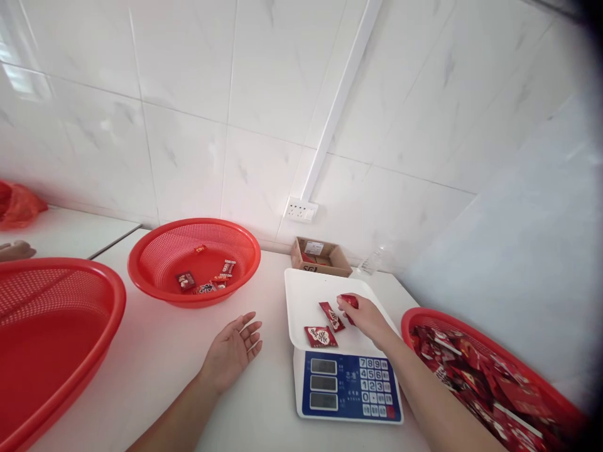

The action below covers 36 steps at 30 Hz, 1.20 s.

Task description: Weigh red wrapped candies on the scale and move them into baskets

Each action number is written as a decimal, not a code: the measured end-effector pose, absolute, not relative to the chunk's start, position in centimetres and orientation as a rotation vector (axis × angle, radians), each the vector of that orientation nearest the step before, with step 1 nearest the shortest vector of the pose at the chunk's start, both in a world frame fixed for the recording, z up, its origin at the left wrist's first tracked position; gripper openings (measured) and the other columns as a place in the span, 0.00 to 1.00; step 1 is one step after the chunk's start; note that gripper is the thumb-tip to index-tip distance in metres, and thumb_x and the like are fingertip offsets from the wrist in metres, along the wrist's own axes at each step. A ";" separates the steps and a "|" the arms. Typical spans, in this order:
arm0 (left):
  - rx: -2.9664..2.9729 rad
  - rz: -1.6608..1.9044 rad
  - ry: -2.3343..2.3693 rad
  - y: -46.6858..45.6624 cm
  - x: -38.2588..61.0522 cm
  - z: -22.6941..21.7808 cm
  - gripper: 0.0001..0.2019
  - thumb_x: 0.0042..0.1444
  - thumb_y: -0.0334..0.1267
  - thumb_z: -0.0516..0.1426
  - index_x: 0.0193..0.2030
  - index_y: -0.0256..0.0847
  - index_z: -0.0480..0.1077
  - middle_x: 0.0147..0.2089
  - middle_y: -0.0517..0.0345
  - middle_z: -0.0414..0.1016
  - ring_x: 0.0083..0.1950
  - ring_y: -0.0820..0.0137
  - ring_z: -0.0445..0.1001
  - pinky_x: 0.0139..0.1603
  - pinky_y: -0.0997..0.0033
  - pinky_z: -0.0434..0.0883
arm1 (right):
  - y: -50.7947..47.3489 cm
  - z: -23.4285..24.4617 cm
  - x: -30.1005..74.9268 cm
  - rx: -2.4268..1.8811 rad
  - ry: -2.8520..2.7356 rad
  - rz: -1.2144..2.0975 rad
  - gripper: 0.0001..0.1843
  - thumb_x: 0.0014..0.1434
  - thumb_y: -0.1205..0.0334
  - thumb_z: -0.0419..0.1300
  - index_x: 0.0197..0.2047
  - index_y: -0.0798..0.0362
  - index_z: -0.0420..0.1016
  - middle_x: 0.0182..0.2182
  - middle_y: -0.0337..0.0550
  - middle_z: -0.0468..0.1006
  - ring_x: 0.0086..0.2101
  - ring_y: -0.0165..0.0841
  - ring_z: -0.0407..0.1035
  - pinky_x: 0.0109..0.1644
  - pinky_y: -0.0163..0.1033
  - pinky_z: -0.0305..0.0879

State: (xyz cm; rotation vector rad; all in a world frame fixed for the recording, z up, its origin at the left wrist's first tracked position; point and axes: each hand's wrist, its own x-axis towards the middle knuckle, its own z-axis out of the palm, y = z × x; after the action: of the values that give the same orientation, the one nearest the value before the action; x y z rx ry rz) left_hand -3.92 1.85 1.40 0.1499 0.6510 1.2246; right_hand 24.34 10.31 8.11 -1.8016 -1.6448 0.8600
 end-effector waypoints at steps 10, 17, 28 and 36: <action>0.163 1.213 0.655 1.9 -3.9 1.2 0.08 0.56 0.36 0.54 0.42 0.40 0.70 0.36 0.55 0.75 0.31 0.73 0.73 0.40 0.68 0.69 | 10.6 5.6 24.7 -1.405 -1.084 1.062 0.30 0.42 0.52 0.66 0.49 0.53 0.67 0.31 0.41 0.77 0.39 0.38 0.72 0.42 0.41 0.68; 0.159 1.211 0.661 1.8 -3.8 1.1 0.08 0.56 0.36 0.54 0.42 0.40 0.70 0.37 0.55 0.75 0.31 0.72 0.73 0.40 0.67 0.69 | 11.3 5.7 25.8 -1.325 -0.803 1.143 0.19 0.43 0.56 0.64 0.39 0.49 0.70 0.35 0.43 0.77 0.42 0.39 0.70 0.37 0.41 0.71; 0.160 1.220 0.677 1.9 -3.8 1.4 0.08 0.56 0.36 0.55 0.42 0.40 0.70 0.36 0.56 0.75 0.31 0.72 0.73 0.40 0.68 0.69 | 10.0 6.9 26.0 -1.385 -0.945 1.232 0.17 0.55 0.47 0.52 0.41 0.50 0.66 0.42 0.45 0.77 0.37 0.34 0.71 0.38 0.38 0.68; 0.156 1.219 0.691 1.9 -3.6 1.4 0.08 0.55 0.36 0.56 0.42 0.40 0.70 0.36 0.55 0.75 0.30 0.73 0.73 0.40 0.68 0.70 | 9.1 7.9 26.3 -1.462 -1.065 1.032 0.21 0.51 0.41 0.51 0.40 0.48 0.61 0.37 0.44 0.78 0.34 0.34 0.71 0.39 0.39 0.66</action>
State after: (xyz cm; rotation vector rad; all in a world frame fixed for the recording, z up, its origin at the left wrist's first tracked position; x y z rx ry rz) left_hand -3.58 1.91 1.37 0.1557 0.6909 1.2193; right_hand 26.28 9.10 7.94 -1.4618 -1.0654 1.0318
